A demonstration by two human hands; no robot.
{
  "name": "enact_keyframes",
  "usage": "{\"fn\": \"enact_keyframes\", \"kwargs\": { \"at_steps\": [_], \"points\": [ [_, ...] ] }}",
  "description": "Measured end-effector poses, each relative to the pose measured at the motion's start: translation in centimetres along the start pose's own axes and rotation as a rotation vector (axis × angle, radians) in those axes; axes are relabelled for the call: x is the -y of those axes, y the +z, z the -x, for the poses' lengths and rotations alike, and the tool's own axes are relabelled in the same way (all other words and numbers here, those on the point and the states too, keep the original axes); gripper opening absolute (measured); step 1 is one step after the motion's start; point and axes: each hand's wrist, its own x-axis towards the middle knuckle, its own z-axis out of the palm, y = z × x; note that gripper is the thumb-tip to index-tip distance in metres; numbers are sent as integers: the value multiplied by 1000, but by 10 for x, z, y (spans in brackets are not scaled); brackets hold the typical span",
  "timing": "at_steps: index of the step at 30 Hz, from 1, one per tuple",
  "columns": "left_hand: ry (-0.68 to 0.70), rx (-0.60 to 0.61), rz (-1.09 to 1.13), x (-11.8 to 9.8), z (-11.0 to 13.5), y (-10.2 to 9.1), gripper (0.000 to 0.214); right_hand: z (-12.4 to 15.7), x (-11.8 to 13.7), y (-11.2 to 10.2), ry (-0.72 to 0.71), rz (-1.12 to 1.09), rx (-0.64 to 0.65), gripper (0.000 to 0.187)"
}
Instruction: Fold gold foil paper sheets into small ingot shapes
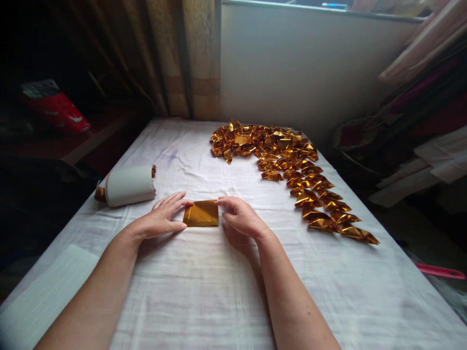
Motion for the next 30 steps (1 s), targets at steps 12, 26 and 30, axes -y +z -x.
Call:
{"fn": "enact_keyframes", "kwargs": {
  "at_steps": [12, 26, 30],
  "points": [
    [-2, 94, -55, -21, 8, 2, 72, 65, 56, 58, -74, 544, 94, 60],
    [157, -117, -197, -54, 74, 75, 70, 77, 56, 59, 3, 624, 158, 67],
    [149, -182, -201, -55, 72, 78, 69, 91, 49, 50, 34, 656, 112, 64]
  ]
}}
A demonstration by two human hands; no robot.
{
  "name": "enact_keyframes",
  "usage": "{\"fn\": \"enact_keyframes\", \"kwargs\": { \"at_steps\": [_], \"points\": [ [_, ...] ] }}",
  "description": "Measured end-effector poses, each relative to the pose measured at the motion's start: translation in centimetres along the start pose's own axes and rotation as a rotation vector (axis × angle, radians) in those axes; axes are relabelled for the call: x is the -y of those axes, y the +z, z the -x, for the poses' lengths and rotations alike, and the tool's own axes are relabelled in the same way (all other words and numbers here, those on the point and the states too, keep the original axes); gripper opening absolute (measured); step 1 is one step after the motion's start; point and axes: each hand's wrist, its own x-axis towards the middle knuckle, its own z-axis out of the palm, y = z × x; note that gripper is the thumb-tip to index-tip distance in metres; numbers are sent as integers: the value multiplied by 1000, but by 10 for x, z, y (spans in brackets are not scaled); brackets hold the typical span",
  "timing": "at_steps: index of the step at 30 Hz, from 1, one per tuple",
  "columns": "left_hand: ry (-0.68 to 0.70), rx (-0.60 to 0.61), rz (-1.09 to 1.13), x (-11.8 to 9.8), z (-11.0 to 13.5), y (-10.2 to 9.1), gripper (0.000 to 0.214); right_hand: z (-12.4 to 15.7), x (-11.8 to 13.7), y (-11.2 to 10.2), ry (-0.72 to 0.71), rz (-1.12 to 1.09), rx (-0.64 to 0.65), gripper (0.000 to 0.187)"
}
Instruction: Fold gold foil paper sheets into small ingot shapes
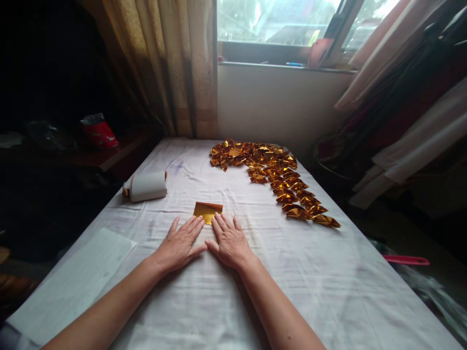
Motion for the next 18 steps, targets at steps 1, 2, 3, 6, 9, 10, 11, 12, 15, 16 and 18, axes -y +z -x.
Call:
{"fn": "enact_keyframes", "kwargs": {
  "at_steps": [1, 2, 3, 6, 9, 10, 11, 12, 15, 16, 18],
  "points": [
    [-1, -7, -1, -1, 0, 0, 69, 4, -3, -2, 24, 12, 0, 64],
    [-4, -13, -2, -3, 0, 1, 70, 8, -6, -3, 50, 24, 4, 64],
    [-13, -18, -3, -5, 0, 1, 71, 10, -8, -5, 75, 36, 10, 64],
    [-52, -20, -13, -10, 2, 2, 69, 12, -5, -10, 127, 62, -3, 63],
    [-65, -34, -17, -12, 2, 4, 64, 5, 9, -10, 69, 52, -51, 61],
    [-64, -44, -18, -12, 2, 5, 62, 2, 14, -9, 30, 33, -39, 59],
    [-62, -53, -20, -11, 2, 6, 60, 0, 18, -7, 5, 12, -15, 58],
    [-62, -60, -22, -11, 2, 6, 59, -1, 22, -6, -4, -4, 5, 56],
    [-62, -70, -28, -10, 3, 7, 58, 1, 23, -2, 13, -24, 28, 55],
    [-64, -72, -29, -10, 4, 7, 59, 3, 22, -2, 27, -20, 21, 55],
    [-73, -73, -31, -9, 7, 7, 60, 7, 18, -3, 69, -4, 14, 56]
  ]
}}
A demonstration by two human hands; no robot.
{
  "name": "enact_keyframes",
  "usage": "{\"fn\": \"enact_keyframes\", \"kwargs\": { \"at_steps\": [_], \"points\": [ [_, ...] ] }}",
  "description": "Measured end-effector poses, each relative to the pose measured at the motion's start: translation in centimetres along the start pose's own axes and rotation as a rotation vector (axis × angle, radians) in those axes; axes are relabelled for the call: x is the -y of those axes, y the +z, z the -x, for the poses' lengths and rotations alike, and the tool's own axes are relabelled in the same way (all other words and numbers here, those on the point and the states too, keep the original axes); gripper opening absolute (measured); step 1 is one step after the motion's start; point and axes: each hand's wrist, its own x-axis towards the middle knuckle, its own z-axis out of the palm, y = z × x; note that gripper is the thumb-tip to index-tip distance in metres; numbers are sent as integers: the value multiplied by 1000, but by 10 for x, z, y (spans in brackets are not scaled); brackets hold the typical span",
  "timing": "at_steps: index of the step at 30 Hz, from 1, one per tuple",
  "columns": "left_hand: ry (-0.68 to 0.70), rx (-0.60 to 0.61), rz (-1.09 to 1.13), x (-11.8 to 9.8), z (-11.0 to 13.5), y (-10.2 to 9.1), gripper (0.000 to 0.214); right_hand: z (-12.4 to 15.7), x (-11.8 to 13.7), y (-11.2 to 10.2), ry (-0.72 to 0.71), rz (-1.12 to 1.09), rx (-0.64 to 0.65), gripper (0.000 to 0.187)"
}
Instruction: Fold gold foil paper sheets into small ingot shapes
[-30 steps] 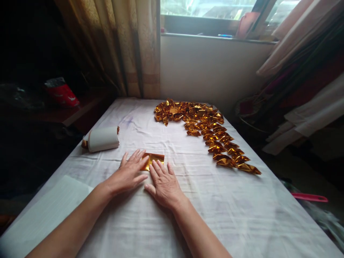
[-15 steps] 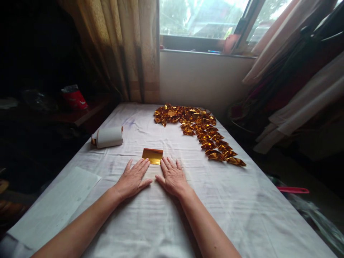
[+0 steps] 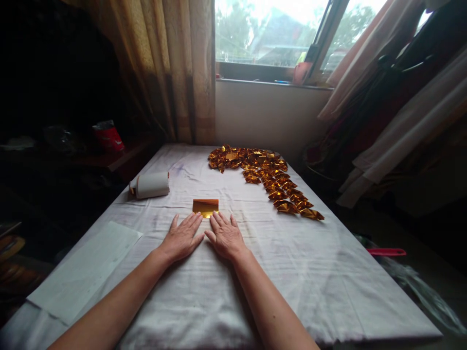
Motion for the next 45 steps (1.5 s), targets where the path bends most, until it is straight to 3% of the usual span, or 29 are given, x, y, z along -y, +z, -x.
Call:
{"fn": "enact_keyframes", "kwargs": {
  "at_steps": [4, 9, 16, 23, 29, 34, 45],
  "points": [
    [-51, -16, -15, 7, 8, 4, 60, 5, -2, -2, 79, 31, 19, 58],
    [-47, -236, -51, 19, 11, 6, 46, 5, 0, -1, 77, 25, 9, 57],
    [50, -406, -45, 18, -13, -9, 22, -4, -4, -1, 18, 6, -188, 38],
    [223, -370, -13, 21, -41, -6, 7, -23, -13, -2, -20, -21, -330, 10],
    [245, -331, 11, 29, -48, -7, 12, -35, -24, -1, -87, -89, -350, 10],
    [281, -374, 0, 31, -49, -6, 17, -44, -31, 1, -185, -152, -389, 8],
    [319, -452, 23, 35, -52, -7, 24, -44, -38, 9, -179, -235, -456, 14]
  ]
}}
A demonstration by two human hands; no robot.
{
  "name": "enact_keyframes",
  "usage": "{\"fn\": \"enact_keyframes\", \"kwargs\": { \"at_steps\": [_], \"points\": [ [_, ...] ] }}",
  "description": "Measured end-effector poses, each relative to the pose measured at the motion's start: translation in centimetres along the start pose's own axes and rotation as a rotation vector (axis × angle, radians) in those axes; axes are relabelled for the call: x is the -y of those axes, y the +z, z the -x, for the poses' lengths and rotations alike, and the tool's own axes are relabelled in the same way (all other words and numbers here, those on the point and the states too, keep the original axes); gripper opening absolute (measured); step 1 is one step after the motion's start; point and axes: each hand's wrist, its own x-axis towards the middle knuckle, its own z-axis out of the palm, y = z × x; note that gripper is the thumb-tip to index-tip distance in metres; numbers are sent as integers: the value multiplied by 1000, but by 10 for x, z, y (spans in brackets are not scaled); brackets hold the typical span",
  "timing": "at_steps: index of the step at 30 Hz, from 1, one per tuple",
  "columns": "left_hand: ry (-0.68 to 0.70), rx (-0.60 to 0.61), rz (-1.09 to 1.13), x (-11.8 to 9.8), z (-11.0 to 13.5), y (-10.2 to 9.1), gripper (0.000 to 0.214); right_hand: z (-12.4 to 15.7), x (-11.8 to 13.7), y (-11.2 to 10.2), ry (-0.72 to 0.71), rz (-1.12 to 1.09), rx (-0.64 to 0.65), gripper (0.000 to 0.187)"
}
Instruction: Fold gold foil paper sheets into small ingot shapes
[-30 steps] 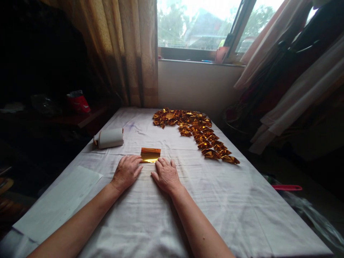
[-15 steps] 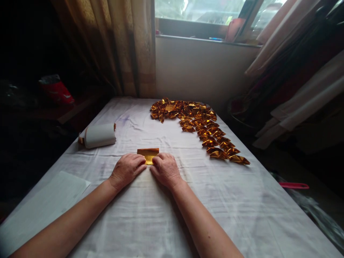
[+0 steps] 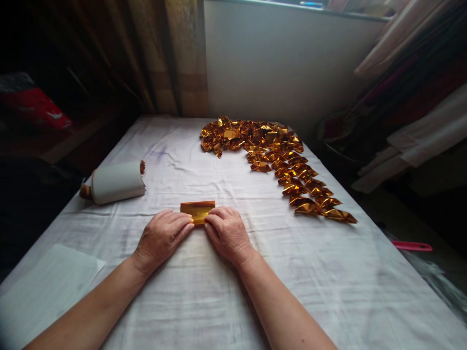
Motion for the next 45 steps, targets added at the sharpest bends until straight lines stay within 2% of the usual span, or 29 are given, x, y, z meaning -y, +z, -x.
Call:
{"fn": "enact_keyframes", "kwargs": {
  "at_steps": [6, 10, 16, 26, 33, 45],
  "points": [
    [-71, 19, 128, 9, 5, -2, 24, -1, 1, -3, 63, -36, -17, 17],
    [-132, 32, 117, 13, 6, -4, 27, -1, 2, -6, 128, -61, 9, 18],
    [-158, 75, 112, 15, 7, -6, 26, -2, 2, -6, 216, -4, -49, 16],
    [-244, 45, 172, 18, 6, -4, 21, -3, 3, -4, 255, 11, -48, 17],
    [-283, 72, 163, 13, 4, -5, 22, -4, 2, -2, 270, 49, -66, 17],
    [-374, 58, 141, 9, 3, -2, 20, -5, 5, -1, 333, 137, -16, 21]
  ]
}}
